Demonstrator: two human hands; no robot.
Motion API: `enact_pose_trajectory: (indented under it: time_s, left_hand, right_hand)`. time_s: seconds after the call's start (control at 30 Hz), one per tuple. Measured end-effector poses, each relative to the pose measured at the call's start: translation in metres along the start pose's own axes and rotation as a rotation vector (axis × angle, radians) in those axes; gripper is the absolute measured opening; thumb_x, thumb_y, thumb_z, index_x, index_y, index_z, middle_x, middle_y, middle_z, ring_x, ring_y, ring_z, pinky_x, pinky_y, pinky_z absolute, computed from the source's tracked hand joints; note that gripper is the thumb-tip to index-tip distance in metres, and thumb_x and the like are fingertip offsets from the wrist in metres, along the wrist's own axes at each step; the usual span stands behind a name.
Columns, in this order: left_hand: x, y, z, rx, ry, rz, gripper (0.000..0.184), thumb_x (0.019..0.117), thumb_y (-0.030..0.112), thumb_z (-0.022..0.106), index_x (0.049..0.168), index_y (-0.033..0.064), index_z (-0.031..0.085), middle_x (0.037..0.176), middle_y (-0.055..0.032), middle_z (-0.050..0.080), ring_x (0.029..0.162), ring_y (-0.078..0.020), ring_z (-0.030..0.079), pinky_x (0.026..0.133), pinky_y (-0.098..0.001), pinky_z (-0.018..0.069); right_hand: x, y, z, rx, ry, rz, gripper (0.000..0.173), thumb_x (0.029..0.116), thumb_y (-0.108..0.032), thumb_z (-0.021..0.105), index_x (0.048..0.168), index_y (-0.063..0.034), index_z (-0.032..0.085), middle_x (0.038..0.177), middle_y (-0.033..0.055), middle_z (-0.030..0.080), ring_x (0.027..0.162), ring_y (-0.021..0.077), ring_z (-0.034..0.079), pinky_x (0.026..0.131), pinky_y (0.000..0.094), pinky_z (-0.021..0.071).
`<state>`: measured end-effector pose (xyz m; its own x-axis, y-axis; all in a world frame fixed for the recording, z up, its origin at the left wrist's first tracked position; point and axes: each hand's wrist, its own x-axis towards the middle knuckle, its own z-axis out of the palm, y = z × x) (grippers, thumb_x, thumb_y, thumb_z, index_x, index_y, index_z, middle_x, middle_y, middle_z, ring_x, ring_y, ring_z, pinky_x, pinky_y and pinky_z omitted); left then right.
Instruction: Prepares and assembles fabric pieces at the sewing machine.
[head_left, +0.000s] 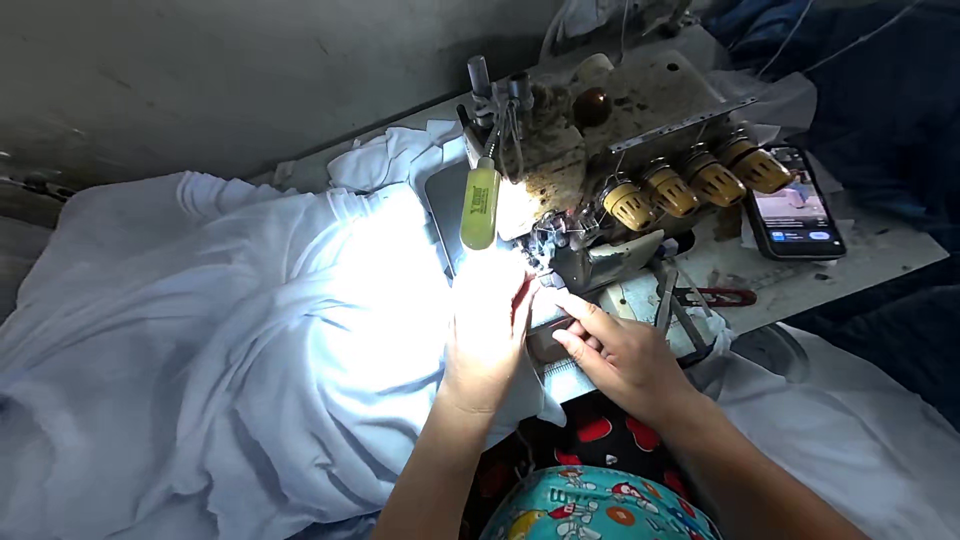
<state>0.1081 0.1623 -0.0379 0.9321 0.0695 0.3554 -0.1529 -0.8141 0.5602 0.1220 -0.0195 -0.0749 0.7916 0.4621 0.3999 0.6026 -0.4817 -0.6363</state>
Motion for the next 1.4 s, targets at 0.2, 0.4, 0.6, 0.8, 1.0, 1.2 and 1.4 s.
enact_pose_trajectory:
  time_s: [0.2,0.4,0.6,0.8,1.0,1.2,1.4]
  left_hand:
    - [0.006,-0.008,-0.002,-0.019,0.008,0.073,0.015,0.0966,0.008,0.062,0.100,0.0034,0.076,0.103,-0.0114,0.073,0.103,-0.0251,0.067,0.095,-0.0424,0.0502]
    - [0.027,-0.025,0.000,-0.011,-0.049,-0.027,0.011,0.0964,0.012,0.064,0.099,0.0071,0.073,0.104,-0.0135,0.068,0.103,-0.0285,0.064,0.090,-0.0460,0.0517]
    - [0.014,-0.025,-0.020,0.179,-0.004,-0.094,0.032,0.0965,0.009,0.062,0.124,-0.0055,0.065,0.130,-0.0247,0.064,0.126,-0.0385,0.057,0.110,-0.0534,0.0390]
    - [-0.041,-0.007,-0.042,0.252,0.178,-0.083,0.019,0.0905,0.010,0.060,0.086,-0.0032,0.073,0.075,-0.0143,0.068,0.069,-0.0213,0.065,0.066,-0.0324,0.0543]
    - [-0.052,0.034,-0.021,0.068,-0.062,0.054,0.025,0.1004,0.028,0.058,0.100,0.0115,0.077,0.083,-0.0018,0.074,0.074,-0.0093,0.071,0.064,-0.0251,0.0560]
    - [-0.018,0.054,-0.018,-0.043,-0.378,-0.096,0.047,0.1013,0.053,0.049,0.106,0.0115,0.071,0.073,-0.0009,0.065,0.061,-0.0128,0.062,0.055,-0.0349,0.0515]
    - [-0.025,0.040,-0.020,-0.596,-0.391,-0.097,0.017,0.0940,0.016,0.069,0.107,0.0068,0.065,0.096,0.0091,0.069,0.089,0.0098,0.063,0.082,-0.0113,0.0536]
  right_hand:
    - [-0.014,0.002,-0.011,0.155,-0.098,0.021,0.038,0.1038,-0.026,0.053,0.131,-0.0035,0.065,0.082,0.0018,0.069,0.064,0.0070,0.058,0.059,0.0205,0.0501]
    - [-0.019,0.003,-0.019,0.256,-0.157,0.021,0.034,0.1048,-0.024,0.052,0.131,-0.0079,0.067,0.086,0.0022,0.071,0.068,0.0054,0.062,0.063,0.0207,0.0538]
    - [-0.007,-0.005,-0.022,0.371,-0.129,-0.077,0.025,0.1041,-0.020,0.056,0.117,-0.0058,0.072,0.094,0.0040,0.074,0.077,0.0014,0.066,0.072,0.0156,0.0547]
    - [-0.001,-0.008,0.000,0.278,0.005,-0.246,0.022,0.1038,-0.015,0.056,0.119,-0.0080,0.071,0.120,0.0122,0.070,0.100,0.0111,0.069,0.084,0.0217,0.0564]
    - [0.008,0.015,-0.016,0.218,-0.042,-0.291,0.015,0.1009,-0.015,0.061,0.101,-0.0062,0.072,0.098,0.0100,0.073,0.093,0.0179,0.070,0.080,0.0307,0.0582]
    - [0.005,0.021,-0.044,0.170,0.088,-0.168,0.015,0.1004,-0.014,0.061,0.099,-0.0032,0.070,0.094,0.0110,0.069,0.080,0.0129,0.065,0.070,0.0232,0.0545]
    - [-0.016,0.012,-0.040,0.499,0.073,-0.079,0.033,0.0990,-0.024,0.067,0.121,0.0017,0.065,0.113,0.0153,0.066,0.077,0.0019,0.058,0.067,0.0133,0.0491]
